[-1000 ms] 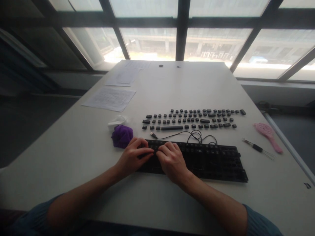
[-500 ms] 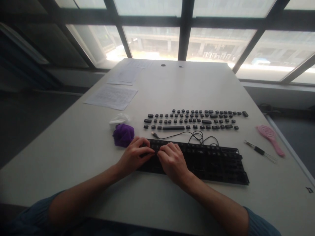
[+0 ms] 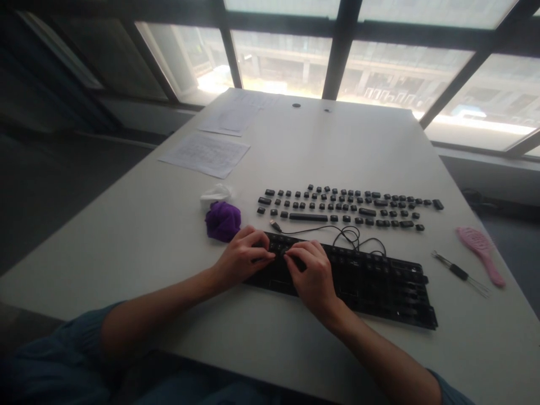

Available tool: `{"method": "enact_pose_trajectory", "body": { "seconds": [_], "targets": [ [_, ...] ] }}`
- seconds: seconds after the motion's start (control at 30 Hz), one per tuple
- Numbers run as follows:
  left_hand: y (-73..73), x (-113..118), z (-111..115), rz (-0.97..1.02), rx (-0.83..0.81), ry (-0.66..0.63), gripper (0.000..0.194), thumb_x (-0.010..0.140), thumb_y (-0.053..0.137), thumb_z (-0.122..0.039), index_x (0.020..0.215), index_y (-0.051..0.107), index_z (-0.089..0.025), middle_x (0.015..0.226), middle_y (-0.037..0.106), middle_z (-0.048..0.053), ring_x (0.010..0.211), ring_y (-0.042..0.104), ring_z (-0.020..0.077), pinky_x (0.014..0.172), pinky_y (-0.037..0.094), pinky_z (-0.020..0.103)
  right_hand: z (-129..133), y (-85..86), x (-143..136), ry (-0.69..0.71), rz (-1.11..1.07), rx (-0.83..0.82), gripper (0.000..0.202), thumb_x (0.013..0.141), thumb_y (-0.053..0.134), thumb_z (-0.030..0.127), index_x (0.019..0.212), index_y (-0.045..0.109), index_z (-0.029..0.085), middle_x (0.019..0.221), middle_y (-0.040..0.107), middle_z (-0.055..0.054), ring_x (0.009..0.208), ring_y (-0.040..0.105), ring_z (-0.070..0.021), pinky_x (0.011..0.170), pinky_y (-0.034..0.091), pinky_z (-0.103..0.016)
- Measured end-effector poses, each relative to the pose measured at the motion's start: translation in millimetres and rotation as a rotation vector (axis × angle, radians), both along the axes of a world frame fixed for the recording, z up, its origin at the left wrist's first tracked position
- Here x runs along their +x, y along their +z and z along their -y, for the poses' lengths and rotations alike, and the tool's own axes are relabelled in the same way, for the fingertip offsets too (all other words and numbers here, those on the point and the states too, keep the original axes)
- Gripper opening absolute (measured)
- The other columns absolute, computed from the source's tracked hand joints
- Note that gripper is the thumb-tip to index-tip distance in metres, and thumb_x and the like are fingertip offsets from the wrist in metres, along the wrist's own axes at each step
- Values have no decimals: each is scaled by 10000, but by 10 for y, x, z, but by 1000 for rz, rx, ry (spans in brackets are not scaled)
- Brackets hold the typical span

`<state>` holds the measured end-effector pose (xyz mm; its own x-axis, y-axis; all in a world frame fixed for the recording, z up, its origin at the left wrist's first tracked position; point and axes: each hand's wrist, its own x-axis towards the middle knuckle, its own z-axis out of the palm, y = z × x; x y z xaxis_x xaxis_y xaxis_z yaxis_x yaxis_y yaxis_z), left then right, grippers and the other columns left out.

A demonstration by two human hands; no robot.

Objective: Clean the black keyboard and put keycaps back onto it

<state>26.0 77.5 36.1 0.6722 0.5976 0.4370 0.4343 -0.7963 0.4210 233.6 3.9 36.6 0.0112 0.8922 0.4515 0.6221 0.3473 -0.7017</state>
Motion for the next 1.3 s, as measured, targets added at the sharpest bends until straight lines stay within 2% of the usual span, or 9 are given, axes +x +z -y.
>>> {"method": "enact_pose_trajectory", "body": {
  "seconds": [0.13, 0.43, 0.73, 0.87, 0.97, 1.1, 1.3],
  "targets": [
    [9, 10, 9, -17, 37, -2, 204, 924, 699, -243, 731, 754, -206, 925, 681, 49, 896, 523, 196, 809, 477, 335, -4, -29, -16, 24, 74, 38, 84, 918, 667, 147, 887, 722, 202, 903, 721, -65, 852, 611, -222, 778, 532, -395],
    [-2, 4, -3, -28, -25, 14, 144, 914, 712, -258, 795, 785, -223, 939, 674, 54, 911, 537, 204, 822, 499, 345, -26, -97, -51, 79, 334, 169, 146, 955, 621, 132, 900, 742, 190, 916, 721, -75, 839, 576, -212, 765, 489, -379],
    [10, 2, 9, -18, -37, 13, 140, 914, 712, -248, 791, 772, -217, 940, 666, 54, 921, 540, 207, 831, 506, 351, -26, -45, -58, 99, 499, 168, 157, 966, 600, 119, 884, 710, 196, 911, 695, -62, 876, 541, -219, 767, 415, -376],
    [31, 10, 22, -11, -61, 22, 74, 913, 702, -227, 884, 769, -216, 979, 662, 62, 944, 545, 215, 860, 513, 361, -29, -20, -63, 104, 519, 158, 157, 966, 602, 128, 863, 696, 202, 903, 679, -62, 880, 534, -219, 767, 409, -373],
    [60, 26, 34, -22, -82, 30, 107, 938, 654, -217, 960, 758, -209, 1006, 654, 73, 966, 540, 223, 882, 510, 375, -26, -1, -60, 99, 520, 138, 159, 964, 605, 136, 847, 688, 204, 911, 677, -62, 891, 532, -222, 778, 414, -374],
    [113, 31, 45, 26, -94, 40, 138, 959, 619, -232, 907, 743, -200, 987, 646, 72, 956, 543, 218, 874, 508, 372, -26, 31, -75, 77, 510, 130, 153, 955, 620, 155, 826, 682, 209, 890, 672, -57, 871, 521, -222, 772, 417, -375],
    [207, -67, -11, 197, -36, 196, 231, 1004, 532, -258, 943, 749, -208, 979, 631, 61, 926, 539, 205, 879, 480, 385, -11, 35, -95, 69, 408, 111, 188, 967, 582, 156, 817, 687, 201, 906, 666, -67, 876, 523, -216, 784, 440, -379]
  ]
}}
